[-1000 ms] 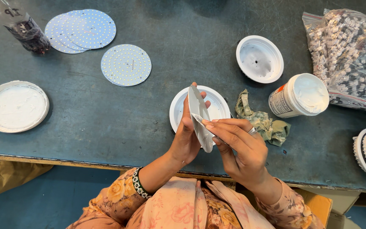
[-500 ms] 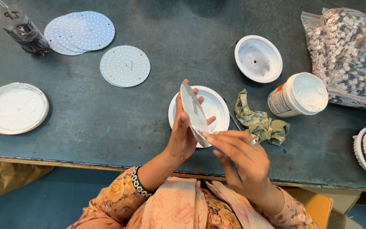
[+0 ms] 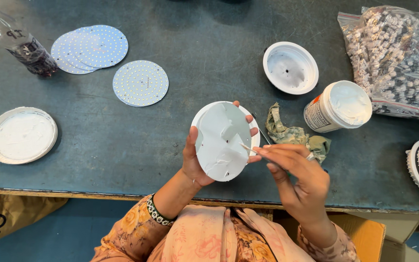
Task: The person applies a white paste to the center of circular LED modules using a small spatula. They scoop paste from a container, spread it on the module, and place the finished unit into a stack.
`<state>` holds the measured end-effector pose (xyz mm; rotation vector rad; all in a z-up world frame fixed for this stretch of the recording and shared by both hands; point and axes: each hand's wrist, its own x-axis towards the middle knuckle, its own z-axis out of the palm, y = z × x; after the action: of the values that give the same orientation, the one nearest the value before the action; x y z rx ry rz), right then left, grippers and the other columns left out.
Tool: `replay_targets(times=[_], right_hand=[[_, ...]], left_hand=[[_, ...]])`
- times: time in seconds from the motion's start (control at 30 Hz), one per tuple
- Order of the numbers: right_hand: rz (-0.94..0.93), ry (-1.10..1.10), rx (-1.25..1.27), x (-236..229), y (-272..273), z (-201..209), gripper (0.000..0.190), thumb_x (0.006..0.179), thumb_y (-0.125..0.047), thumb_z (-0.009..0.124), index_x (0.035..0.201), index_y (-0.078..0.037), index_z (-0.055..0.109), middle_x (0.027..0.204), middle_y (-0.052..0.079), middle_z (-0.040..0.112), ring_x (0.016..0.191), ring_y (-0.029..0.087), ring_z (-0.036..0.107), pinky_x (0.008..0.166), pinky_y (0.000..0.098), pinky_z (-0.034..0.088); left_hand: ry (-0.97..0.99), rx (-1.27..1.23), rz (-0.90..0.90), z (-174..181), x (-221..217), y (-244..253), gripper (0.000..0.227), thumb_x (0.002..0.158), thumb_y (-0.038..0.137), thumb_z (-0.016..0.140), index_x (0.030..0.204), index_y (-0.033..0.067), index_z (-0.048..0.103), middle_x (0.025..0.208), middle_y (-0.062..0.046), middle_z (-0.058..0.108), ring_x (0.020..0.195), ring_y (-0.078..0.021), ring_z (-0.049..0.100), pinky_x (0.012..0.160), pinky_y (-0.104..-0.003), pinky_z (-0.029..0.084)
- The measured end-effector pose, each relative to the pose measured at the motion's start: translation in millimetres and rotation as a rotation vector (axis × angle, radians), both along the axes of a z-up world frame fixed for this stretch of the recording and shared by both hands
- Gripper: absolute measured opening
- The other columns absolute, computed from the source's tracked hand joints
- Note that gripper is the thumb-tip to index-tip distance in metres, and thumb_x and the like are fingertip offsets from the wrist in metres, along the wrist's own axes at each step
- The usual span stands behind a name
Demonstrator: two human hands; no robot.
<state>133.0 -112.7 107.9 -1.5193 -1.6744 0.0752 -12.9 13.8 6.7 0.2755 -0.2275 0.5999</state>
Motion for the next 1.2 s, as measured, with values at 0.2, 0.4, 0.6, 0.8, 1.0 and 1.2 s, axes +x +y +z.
replay_targets(times=[0.2, 0.4, 0.6, 0.8, 1.0, 1.2], right_hand=[[0.094, 0.027, -0.04, -5.4, 6.1, 3.0, 0.016, 0.091, -0.005, 0.073, 0.107, -0.006, 0.075, 0.101, 0.005, 0.078, 0.101, 0.023, 0.075, 0.087, 0.0318, 0.056], [0.097, 0.076, -0.046, -5.9, 7.7, 5.9, 0.015, 0.091, -0.005, 0.073, 0.106, -0.005, 0.074, 0.102, 0.005, 0.078, 0.1, 0.023, 0.075, 0.086, 0.0315, 0.057], [0.126, -0.02, -0.034, -14.5, 0.7, 1.1, 0.022, 0.087, 0.0, 0.072, 0.109, -0.005, 0.073, 0.104, 0.008, 0.077, 0.097, 0.024, 0.074, 0.081, 0.0328, 0.058], [0.308, -0.097, -0.029, -19.6, -17.5, -2.8, 0.03, 0.082, -0.002, 0.074, 0.111, -0.006, 0.07, 0.106, 0.006, 0.077, 0.103, 0.026, 0.073, 0.084, 0.035, 0.059], [0.075, -0.005, 0.015, -8.1, -10.3, -0.5, 0.025, 0.088, 0.004, 0.071, 0.111, -0.006, 0.071, 0.106, 0.005, 0.077, 0.102, 0.024, 0.074, 0.088, 0.0357, 0.057], [0.074, -0.118, 0.143, -15.5, 11.3, -1.7, 0.023, 0.089, 0.005, 0.073, 0.11, -0.002, 0.069, 0.109, 0.006, 0.076, 0.101, 0.026, 0.072, 0.087, 0.0348, 0.057]], left_hand=[[0.144, 0.211, 0.112, -3.3, 3.2, -2.8, 0.121, 0.081, 0.062, 0.081, 0.17, 0.0122, 0.014, 0.163, -0.012, 0.034, 0.153, -0.0296, 0.033, 0.125, -0.049, 0.035], [0.267, 0.348, 0.142, -4.8, 3.1, -2.4, 0.132, 0.073, 0.066, 0.083, 0.169, 0.0129, 0.01, 0.167, -0.01, 0.026, 0.156, -0.0278, 0.026, 0.128, -0.049, 0.033], [0.351, 0.321, 0.19, -6.8, 8.1, -1.4, 0.135, 0.066, 0.071, 0.084, 0.167, 0.0185, 0.01, 0.164, -0.004, 0.026, 0.153, -0.0255, 0.025, 0.12, -0.051, 0.037], [0.304, 0.237, 0.228, -15.0, 7.6, 3.6, 0.128, 0.073, 0.063, 0.084, 0.169, 0.0212, 0.01, 0.163, -0.004, 0.029, 0.153, -0.0223, 0.029, 0.12, -0.053, 0.04], [0.211, 0.21, 0.142, -15.1, 10.7, -0.7, 0.126, 0.076, 0.061, 0.084, 0.168, 0.0191, 0.01, 0.162, -0.003, 0.031, 0.149, -0.0212, 0.032, 0.119, -0.052, 0.04], [0.232, 0.253, 0.198, -17.0, 14.8, -12.2, 0.127, 0.08, 0.064, 0.082, 0.171, 0.0121, 0.01, 0.163, -0.005, 0.031, 0.151, -0.0232, 0.031, 0.126, -0.044, 0.034]])
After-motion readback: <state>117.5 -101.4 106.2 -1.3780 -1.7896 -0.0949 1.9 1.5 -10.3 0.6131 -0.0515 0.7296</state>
